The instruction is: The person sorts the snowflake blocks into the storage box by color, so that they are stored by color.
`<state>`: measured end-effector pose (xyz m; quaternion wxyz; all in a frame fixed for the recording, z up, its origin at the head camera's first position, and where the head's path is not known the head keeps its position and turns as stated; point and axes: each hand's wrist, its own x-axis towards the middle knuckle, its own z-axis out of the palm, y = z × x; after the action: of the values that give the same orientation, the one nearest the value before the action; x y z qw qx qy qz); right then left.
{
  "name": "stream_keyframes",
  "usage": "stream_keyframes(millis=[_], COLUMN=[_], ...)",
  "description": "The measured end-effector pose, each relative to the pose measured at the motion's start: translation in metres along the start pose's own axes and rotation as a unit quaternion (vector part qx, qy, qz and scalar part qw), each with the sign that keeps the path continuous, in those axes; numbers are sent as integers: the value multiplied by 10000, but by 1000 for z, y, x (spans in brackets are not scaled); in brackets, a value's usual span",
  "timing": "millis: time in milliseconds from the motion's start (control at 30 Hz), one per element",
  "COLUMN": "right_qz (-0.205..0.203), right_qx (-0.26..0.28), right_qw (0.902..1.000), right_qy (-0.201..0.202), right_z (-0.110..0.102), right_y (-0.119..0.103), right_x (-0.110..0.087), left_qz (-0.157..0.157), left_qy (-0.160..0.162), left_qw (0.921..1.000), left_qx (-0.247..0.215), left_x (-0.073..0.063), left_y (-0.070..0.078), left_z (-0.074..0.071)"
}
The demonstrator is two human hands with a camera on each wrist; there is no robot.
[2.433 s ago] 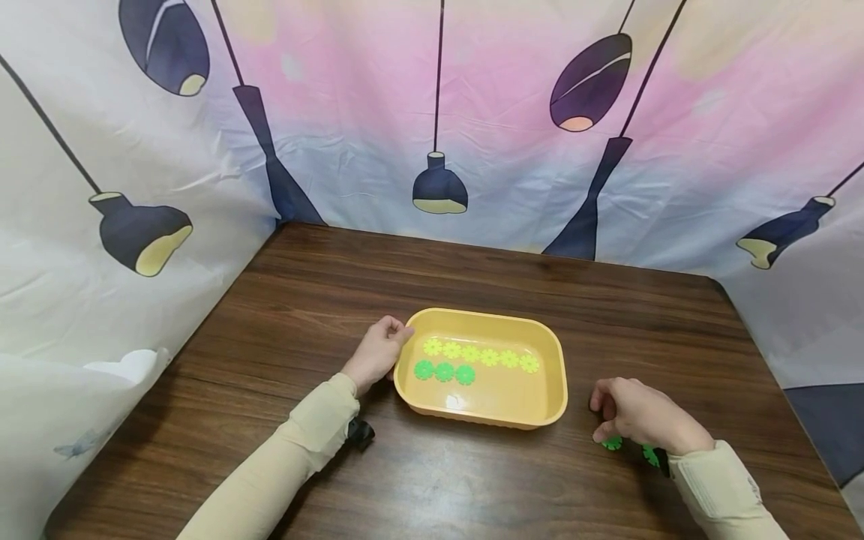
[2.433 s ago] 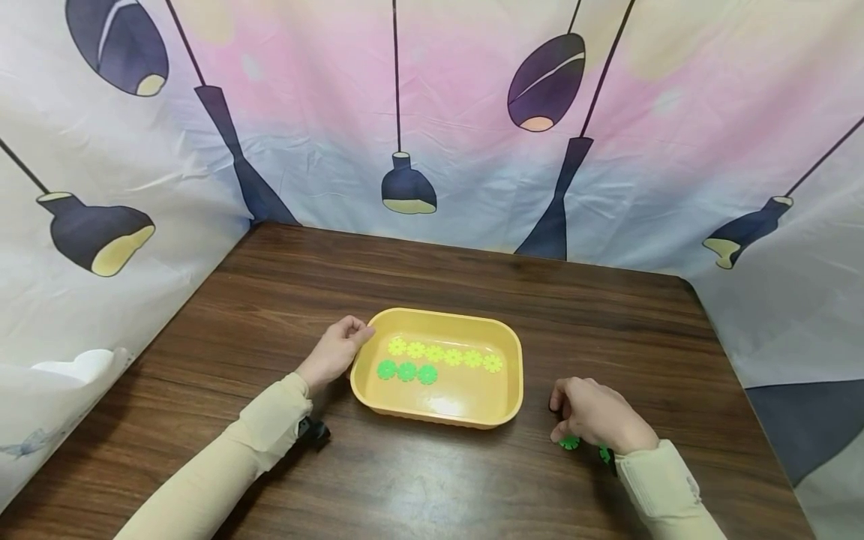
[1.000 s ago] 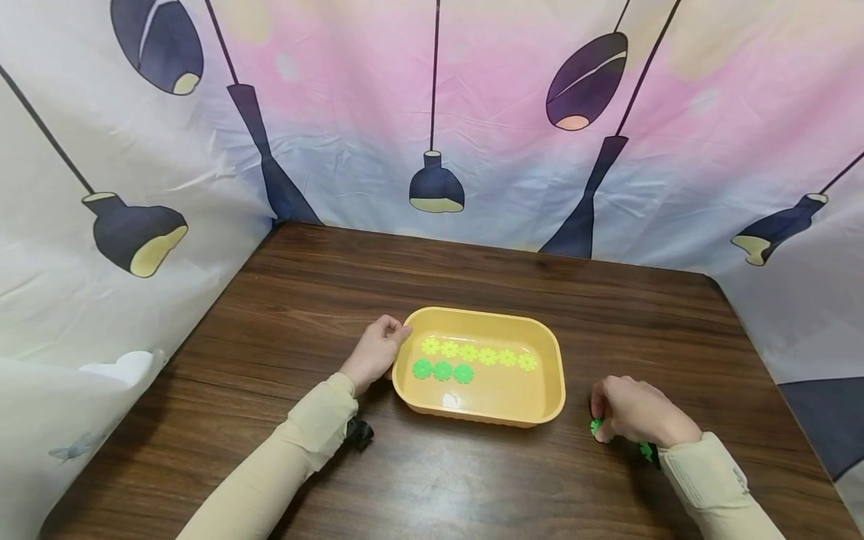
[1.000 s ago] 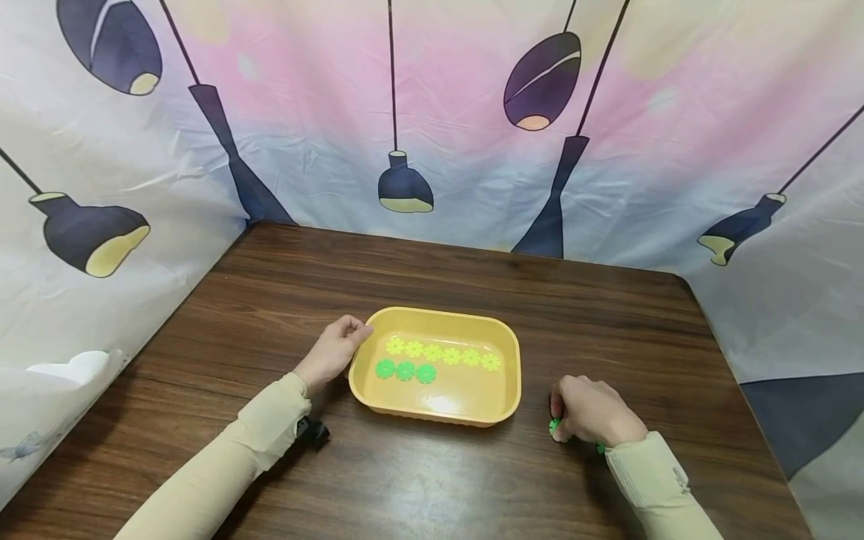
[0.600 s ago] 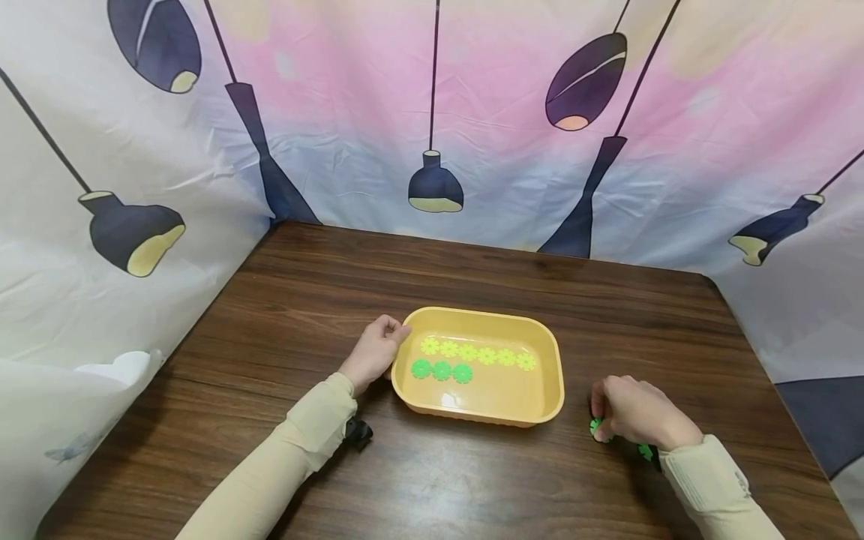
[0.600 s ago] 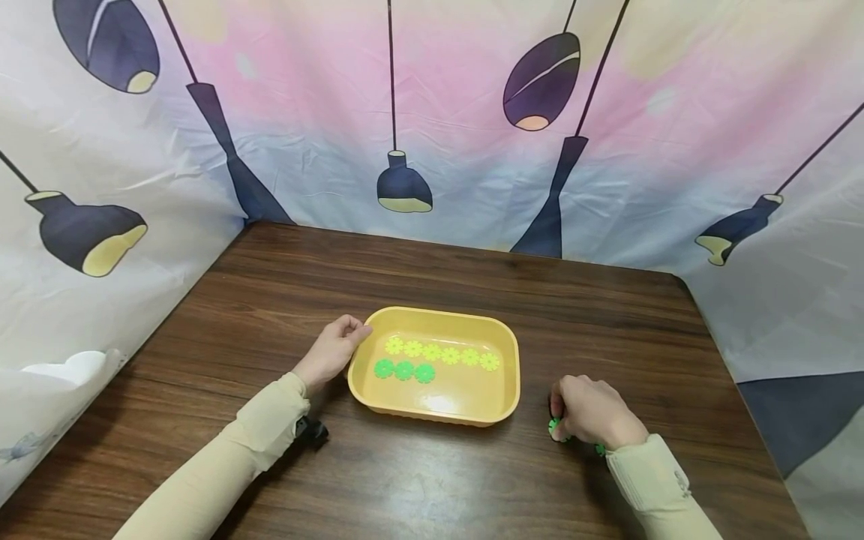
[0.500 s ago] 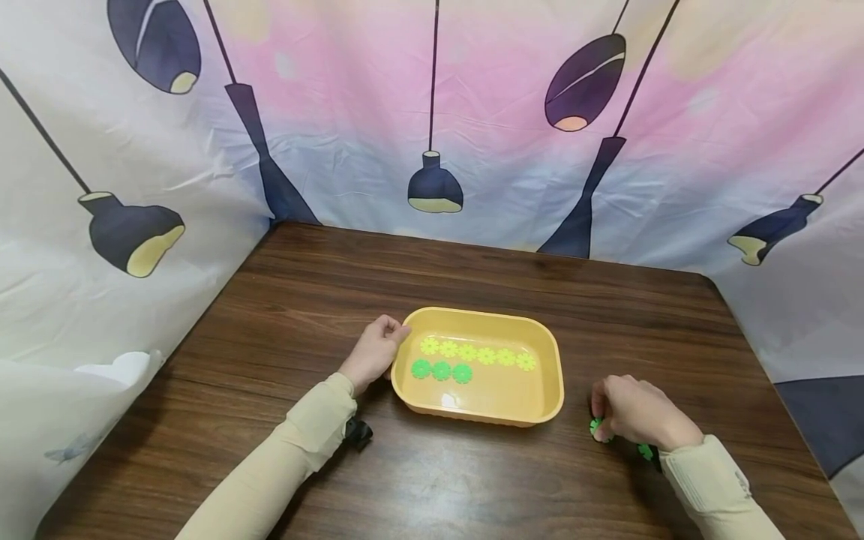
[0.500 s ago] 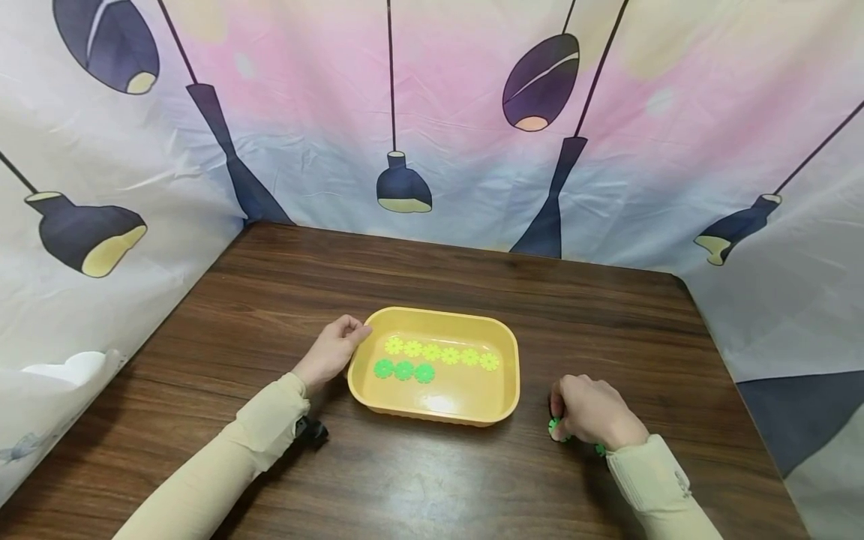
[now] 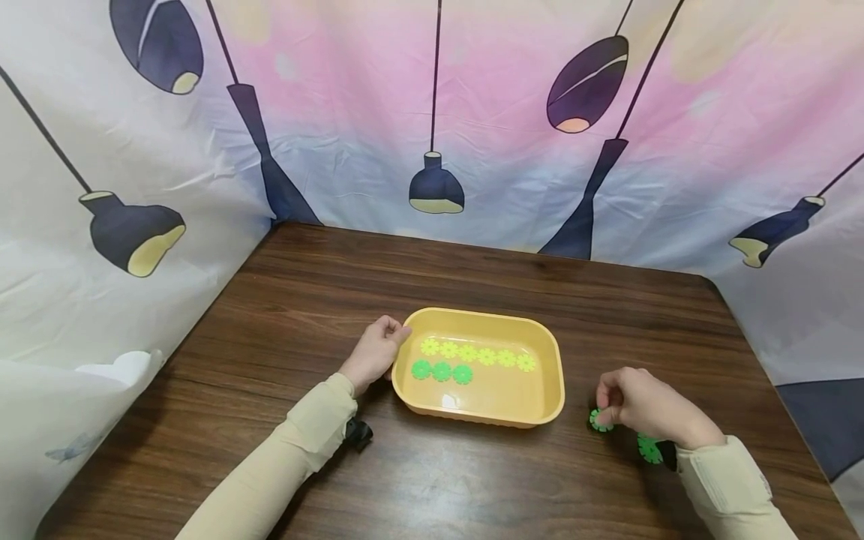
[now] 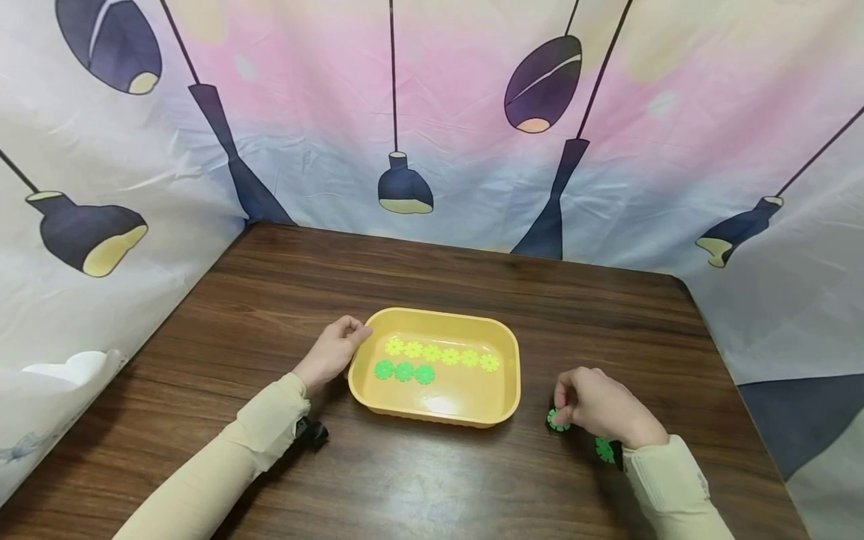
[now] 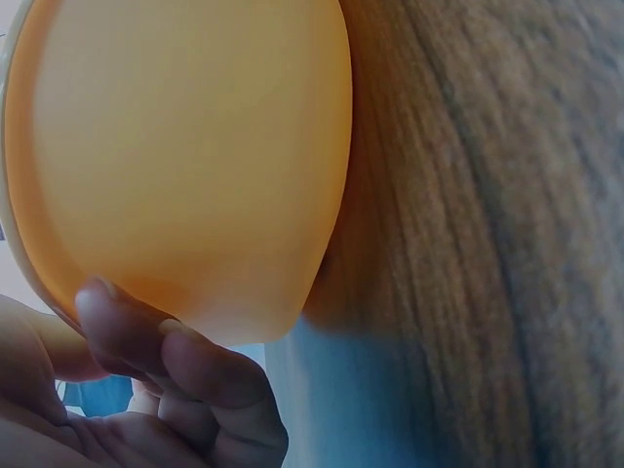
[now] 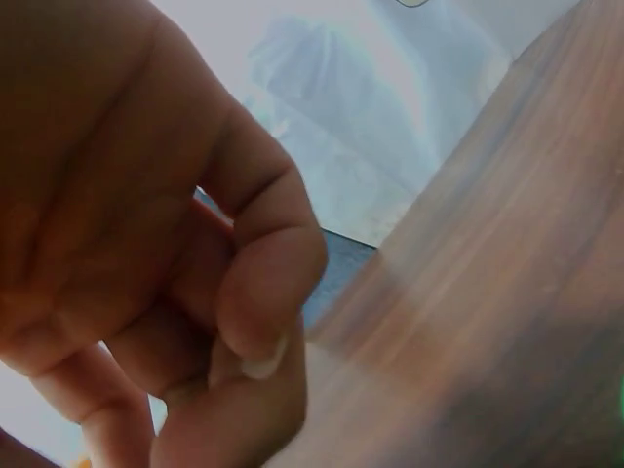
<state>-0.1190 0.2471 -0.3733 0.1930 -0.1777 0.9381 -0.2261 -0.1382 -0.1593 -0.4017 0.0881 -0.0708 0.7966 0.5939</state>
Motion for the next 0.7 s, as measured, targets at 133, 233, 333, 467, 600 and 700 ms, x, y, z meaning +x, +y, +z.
stream_keyframes(millis=[133, 233, 333, 467, 600, 700], right_qz=[-139, -125, -78, -143, -338, -544], right_qx=[66, 219, 448, 783, 959, 1023], right_qw=[9983, 9937, 9868, 9775, 9711, 9697], right_qy=[556, 1088, 1556, 1952, 2159, 2152], right_z=[-11, -17, -18, -17, -14, -10], right_y=[-3, -7, -12, -20, -28, -34], right_x=[0, 0, 1, 5, 10, 17], left_qz=[9, 9, 22, 40, 26, 16], left_qy=[-3, -12, -24, -31, -20, -13], left_qw=[10000, 10000, 10000, 10000, 10000, 10000], left_qx=[-9, -11, 0, -2, 12, 17], left_x=[0, 1, 1, 1, 1, 1], left_y=[0, 0, -1, -1, -1, -1], left_z=[0, -1, -1, 0, 0, 0])
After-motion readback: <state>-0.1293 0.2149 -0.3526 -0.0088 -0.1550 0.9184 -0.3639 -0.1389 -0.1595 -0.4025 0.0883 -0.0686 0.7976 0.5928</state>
